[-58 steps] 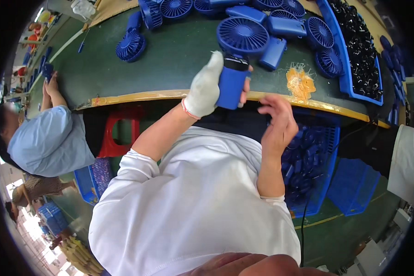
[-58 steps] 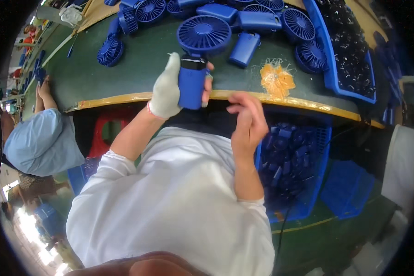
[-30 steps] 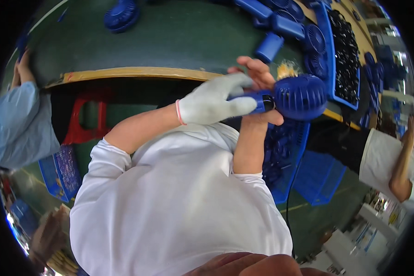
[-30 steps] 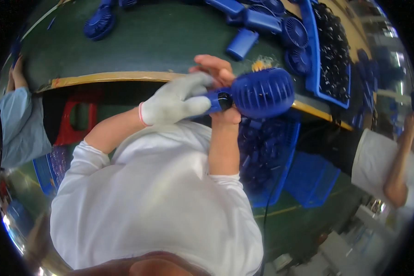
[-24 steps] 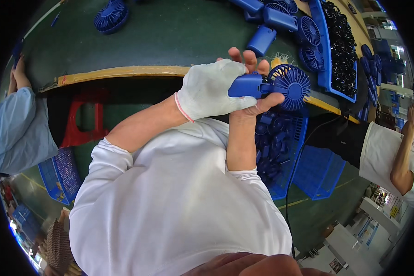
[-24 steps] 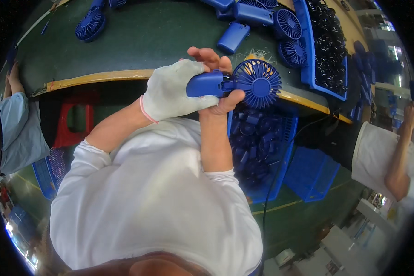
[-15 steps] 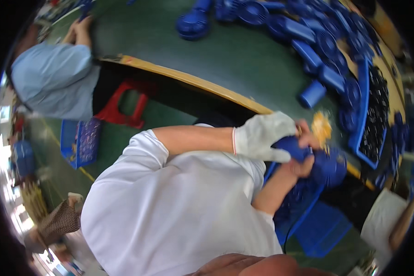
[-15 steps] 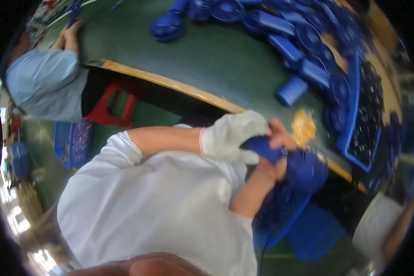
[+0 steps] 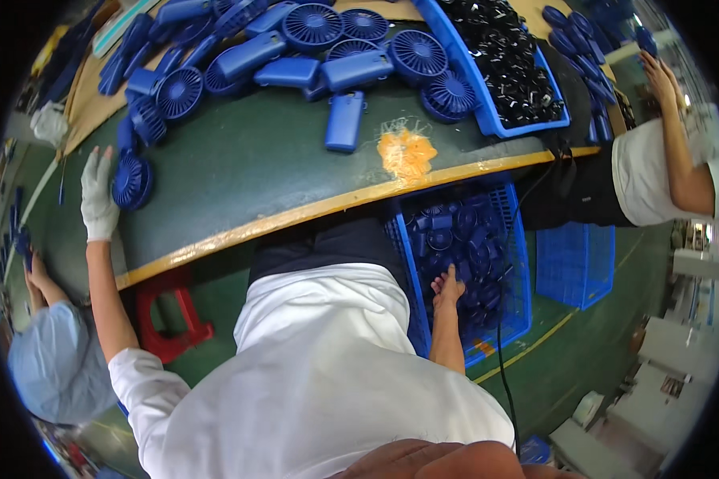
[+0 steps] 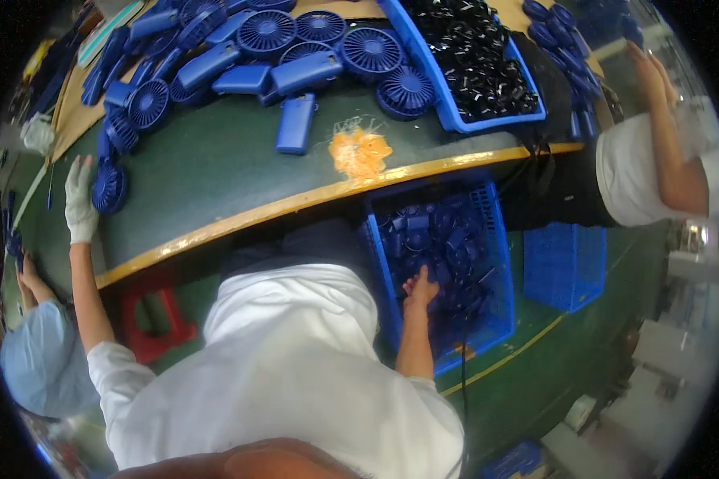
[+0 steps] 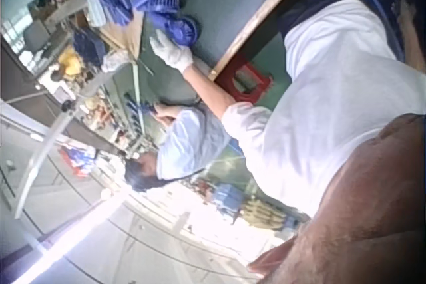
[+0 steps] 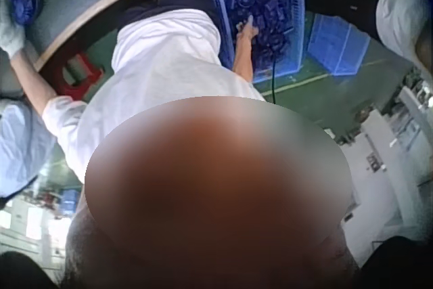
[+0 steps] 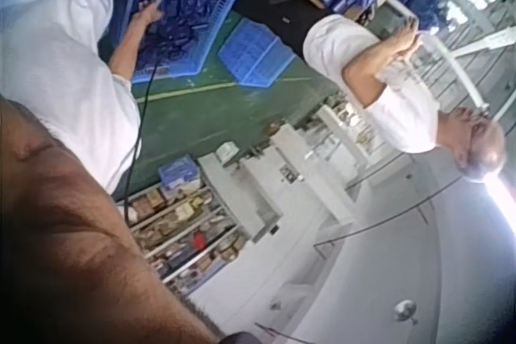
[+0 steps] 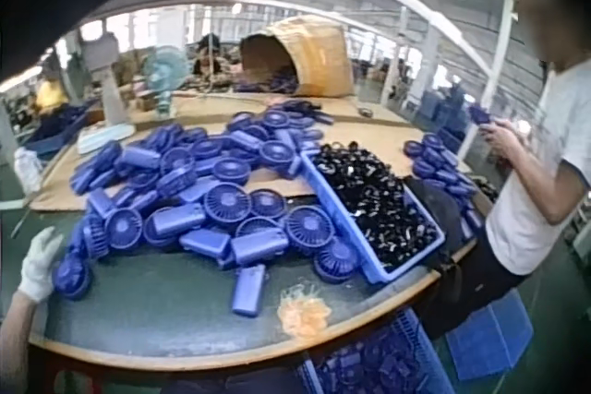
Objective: The person assembles portable fans by hand, picking up fan heads, handles, and hinge connectors, attaching the connectors, and joining the fan heads to the handles.
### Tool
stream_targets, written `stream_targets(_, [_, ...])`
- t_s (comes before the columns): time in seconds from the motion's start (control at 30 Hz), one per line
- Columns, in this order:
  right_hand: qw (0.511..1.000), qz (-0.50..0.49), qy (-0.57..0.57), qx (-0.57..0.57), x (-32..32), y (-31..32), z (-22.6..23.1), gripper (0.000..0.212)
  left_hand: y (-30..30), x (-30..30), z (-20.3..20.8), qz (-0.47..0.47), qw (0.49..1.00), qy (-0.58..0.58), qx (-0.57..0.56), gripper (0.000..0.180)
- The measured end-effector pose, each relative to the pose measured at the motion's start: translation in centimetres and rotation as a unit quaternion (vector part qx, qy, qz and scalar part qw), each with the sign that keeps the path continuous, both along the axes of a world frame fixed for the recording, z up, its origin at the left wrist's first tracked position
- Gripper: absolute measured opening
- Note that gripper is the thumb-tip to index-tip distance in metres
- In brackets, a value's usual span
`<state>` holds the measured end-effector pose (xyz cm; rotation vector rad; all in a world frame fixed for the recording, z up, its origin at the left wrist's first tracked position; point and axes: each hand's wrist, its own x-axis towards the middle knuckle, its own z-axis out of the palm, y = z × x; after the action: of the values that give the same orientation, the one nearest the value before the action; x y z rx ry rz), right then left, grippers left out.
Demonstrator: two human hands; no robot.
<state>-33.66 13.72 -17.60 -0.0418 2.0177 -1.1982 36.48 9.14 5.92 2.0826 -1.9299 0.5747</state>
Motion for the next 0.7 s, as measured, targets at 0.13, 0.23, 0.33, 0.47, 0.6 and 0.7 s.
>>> stream_targets(0.13, [0.950,0.240,0.107,-0.166,5.8,-3.7,7.1,0.043,-0.1,-3.5,2.8,-0.065,0.993,-0.023,0.098,0.065])
stream_targets(0.23, [0.822,0.333,0.283,-0.365,9.2,-10.1,16.9,0.009,-0.8,-6.9,2.8,-0.148,0.985,0.034,0.086,0.063])
stream_targets(0.33, [0.668,0.337,0.457,-0.481,10.4,-17.9,25.3,0.005,-1.1,-9.5,1.1,-0.166,0.982,0.078,0.039,0.068])
stream_targets(0.47, [0.638,0.366,0.541,-0.408,8.0,-29.8,29.3,0.019,-2.7,-11.4,1.1,-0.155,0.983,0.099,0.016,0.061])
stream_targets(0.6, [0.558,0.490,0.629,-0.229,7.3,-36.8,28.5,0.031,-2.5,-12.4,3.3,-0.121,0.969,0.186,0.108,0.044])
stream_targets(0.7, [0.556,0.529,0.605,-0.213,7.5,-38.7,28.0,0.027,-1.9,-13.5,3.9,-0.127,0.964,0.193,0.133,0.037])
